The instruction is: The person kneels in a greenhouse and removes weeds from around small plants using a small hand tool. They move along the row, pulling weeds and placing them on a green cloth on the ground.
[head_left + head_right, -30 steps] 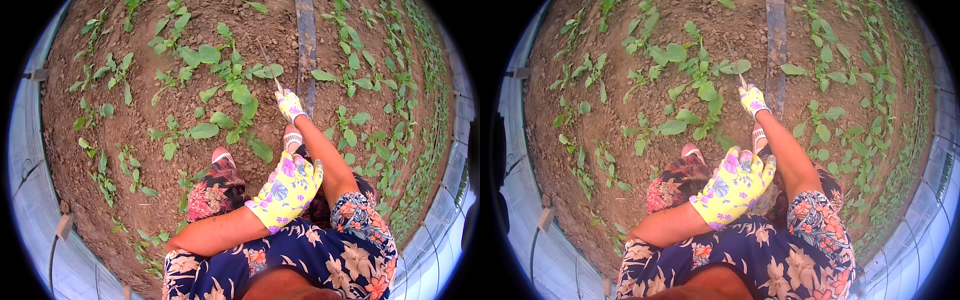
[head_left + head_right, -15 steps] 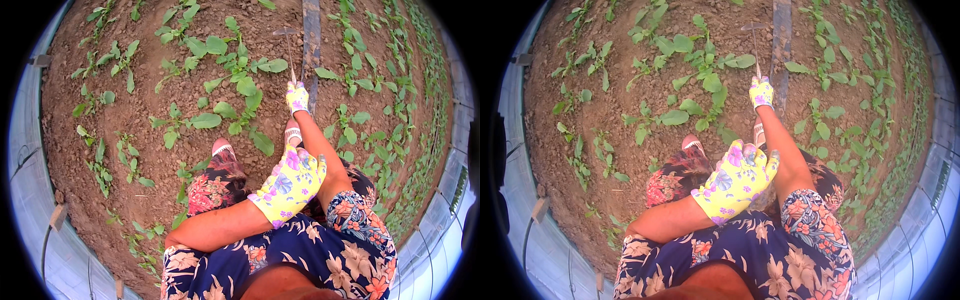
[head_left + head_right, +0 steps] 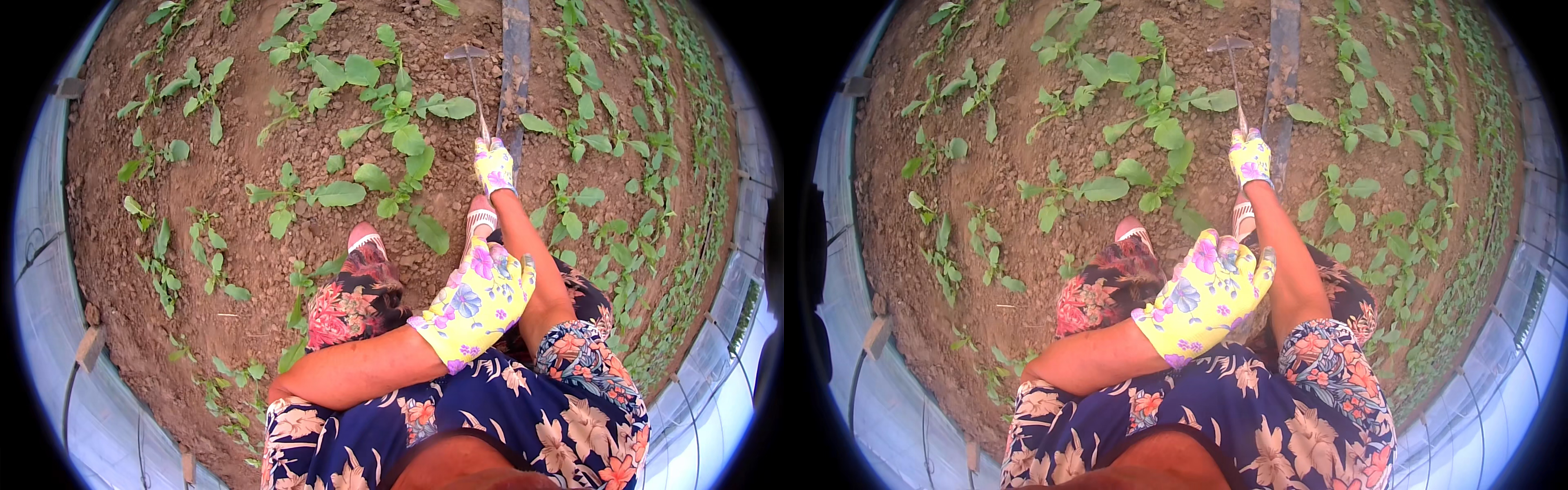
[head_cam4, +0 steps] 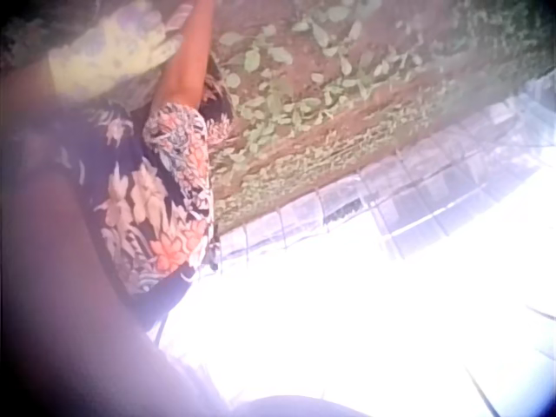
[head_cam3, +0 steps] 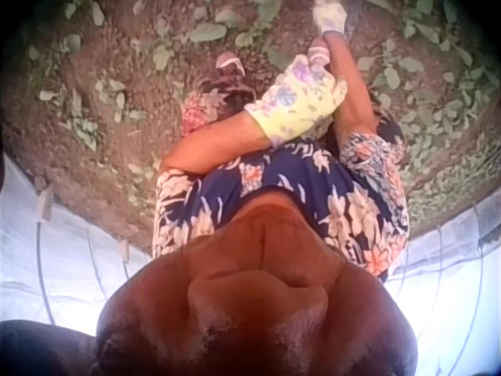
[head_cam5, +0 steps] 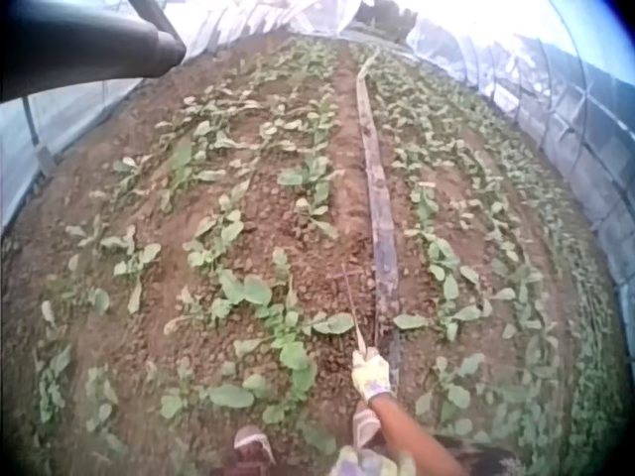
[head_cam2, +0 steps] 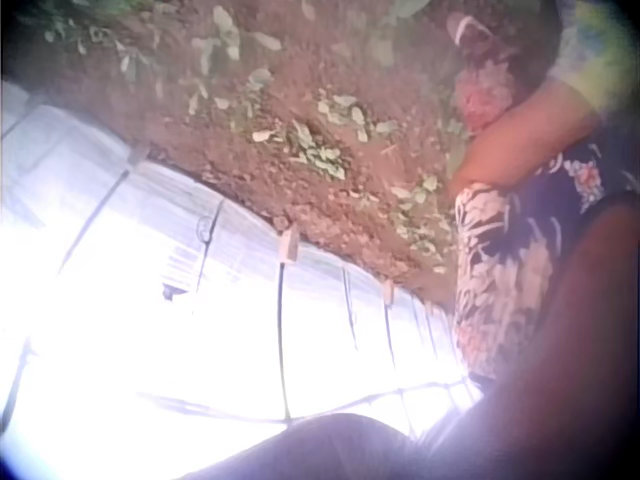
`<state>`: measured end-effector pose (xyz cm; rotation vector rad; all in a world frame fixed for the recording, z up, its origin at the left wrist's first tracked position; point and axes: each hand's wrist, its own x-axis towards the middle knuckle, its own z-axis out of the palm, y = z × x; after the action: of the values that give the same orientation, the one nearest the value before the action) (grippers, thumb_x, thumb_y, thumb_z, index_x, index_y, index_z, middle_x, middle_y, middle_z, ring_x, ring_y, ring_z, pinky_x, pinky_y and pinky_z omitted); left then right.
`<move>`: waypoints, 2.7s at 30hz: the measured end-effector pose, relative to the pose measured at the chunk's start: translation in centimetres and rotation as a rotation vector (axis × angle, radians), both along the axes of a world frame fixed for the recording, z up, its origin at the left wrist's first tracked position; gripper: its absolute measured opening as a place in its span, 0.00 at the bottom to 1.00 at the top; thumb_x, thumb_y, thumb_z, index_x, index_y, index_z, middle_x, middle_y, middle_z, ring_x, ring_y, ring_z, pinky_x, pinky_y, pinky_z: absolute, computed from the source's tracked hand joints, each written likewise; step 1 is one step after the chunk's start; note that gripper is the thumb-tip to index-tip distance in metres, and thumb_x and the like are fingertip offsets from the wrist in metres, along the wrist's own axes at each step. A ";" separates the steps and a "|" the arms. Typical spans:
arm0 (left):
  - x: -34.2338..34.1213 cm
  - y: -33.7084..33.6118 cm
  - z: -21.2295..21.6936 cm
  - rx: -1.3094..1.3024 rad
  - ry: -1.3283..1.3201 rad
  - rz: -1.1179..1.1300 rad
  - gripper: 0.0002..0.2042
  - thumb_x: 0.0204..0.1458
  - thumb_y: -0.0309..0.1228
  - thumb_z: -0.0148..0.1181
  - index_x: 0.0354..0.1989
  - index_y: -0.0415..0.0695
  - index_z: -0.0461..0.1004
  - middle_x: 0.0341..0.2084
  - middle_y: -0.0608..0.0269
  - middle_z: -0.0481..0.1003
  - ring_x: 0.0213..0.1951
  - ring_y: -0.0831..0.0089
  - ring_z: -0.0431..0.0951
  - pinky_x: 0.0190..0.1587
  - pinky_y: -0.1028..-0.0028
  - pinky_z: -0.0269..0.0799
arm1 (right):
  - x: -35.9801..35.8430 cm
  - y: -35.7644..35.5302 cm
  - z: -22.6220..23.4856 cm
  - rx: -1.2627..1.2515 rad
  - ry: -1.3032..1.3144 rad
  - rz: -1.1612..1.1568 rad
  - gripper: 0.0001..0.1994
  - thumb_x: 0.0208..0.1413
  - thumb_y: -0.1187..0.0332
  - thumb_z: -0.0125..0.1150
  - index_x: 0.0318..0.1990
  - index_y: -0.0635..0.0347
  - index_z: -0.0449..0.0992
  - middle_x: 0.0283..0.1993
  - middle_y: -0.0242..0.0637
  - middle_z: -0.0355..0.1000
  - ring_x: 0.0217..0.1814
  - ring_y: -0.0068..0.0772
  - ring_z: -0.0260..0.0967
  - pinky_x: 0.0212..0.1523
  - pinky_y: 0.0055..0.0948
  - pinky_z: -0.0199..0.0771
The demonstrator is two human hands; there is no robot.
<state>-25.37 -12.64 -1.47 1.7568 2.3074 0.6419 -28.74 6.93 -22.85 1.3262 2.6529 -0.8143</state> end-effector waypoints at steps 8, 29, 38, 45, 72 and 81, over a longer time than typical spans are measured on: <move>1.3 0.8 -1.6 0.053 -0.157 -0.010 0.17 0.44 0.27 0.51 0.44 0.35 0.70 0.25 0.55 0.72 0.31 0.57 0.73 0.44 0.52 0.65 | -0.1 -2.1 -0.4 -0.208 -0.078 0.138 0.25 0.55 0.55 0.50 0.50 0.69 0.69 0.46 0.62 0.69 0.52 0.59 0.65 0.53 0.44 0.64; 2.5 -0.9 3.9 -0.083 0.059 0.041 0.13 0.43 0.25 0.50 0.38 0.33 0.68 0.26 0.52 0.72 0.28 0.61 0.73 0.30 0.65 0.66 | 2.0 -0.1 11.2 -0.266 0.092 -0.013 0.22 0.52 0.54 0.58 0.42 0.67 0.71 0.32 0.47 0.72 0.33 0.43 0.71 0.34 0.36 0.69; 6.5 -1.7 9.6 0.241 -0.199 0.377 0.11 0.50 0.37 0.57 0.34 0.43 0.71 0.29 0.58 0.73 0.35 0.56 0.73 0.37 0.60 0.68 | 8.9 -3.8 30.3 -1.234 0.843 -0.072 0.12 0.55 0.64 0.59 0.41 0.60 0.69 0.33 0.34 0.71 0.33 0.29 0.71 0.36 0.32 0.75; 11.4 -9.5 16.4 0.258 -0.353 0.648 0.40 0.45 0.39 0.64 0.65 0.45 0.49 0.47 0.46 0.67 0.49 0.51 0.70 0.48 0.61 0.68 | 16.4 -13.1 34.9 -1.100 0.570 0.259 0.12 0.52 0.64 0.63 0.42 0.59 0.73 0.37 0.29 0.71 0.41 0.21 0.67 0.44 0.25 0.66; 36.6 -33.8 18.2 -0.041 -0.896 1.369 0.23 0.48 0.36 0.60 0.52 0.41 0.67 0.39 0.52 0.74 0.42 0.64 0.74 0.43 0.67 0.68 | 31.0 -17.4 40.5 -0.554 0.541 0.563 0.07 0.52 0.69 0.59 0.35 0.65 0.75 0.29 0.33 0.73 0.29 0.22 0.67 0.31 0.25 0.68; 38.5 -36.5 13.9 -0.056 -1.027 1.587 0.20 0.47 0.38 0.60 0.44 0.37 0.70 0.29 0.55 0.75 0.33 0.69 0.76 0.36 0.69 0.70 | 28.7 -13.5 37.2 -0.331 0.563 0.575 0.07 0.48 0.68 0.62 0.31 0.62 0.76 0.28 0.37 0.73 0.31 0.29 0.69 0.35 0.31 0.69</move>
<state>13.11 -49.19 12.44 -0.7556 2.2267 1.1521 0.00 -6.60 14.38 0.2390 2.8421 -1.5925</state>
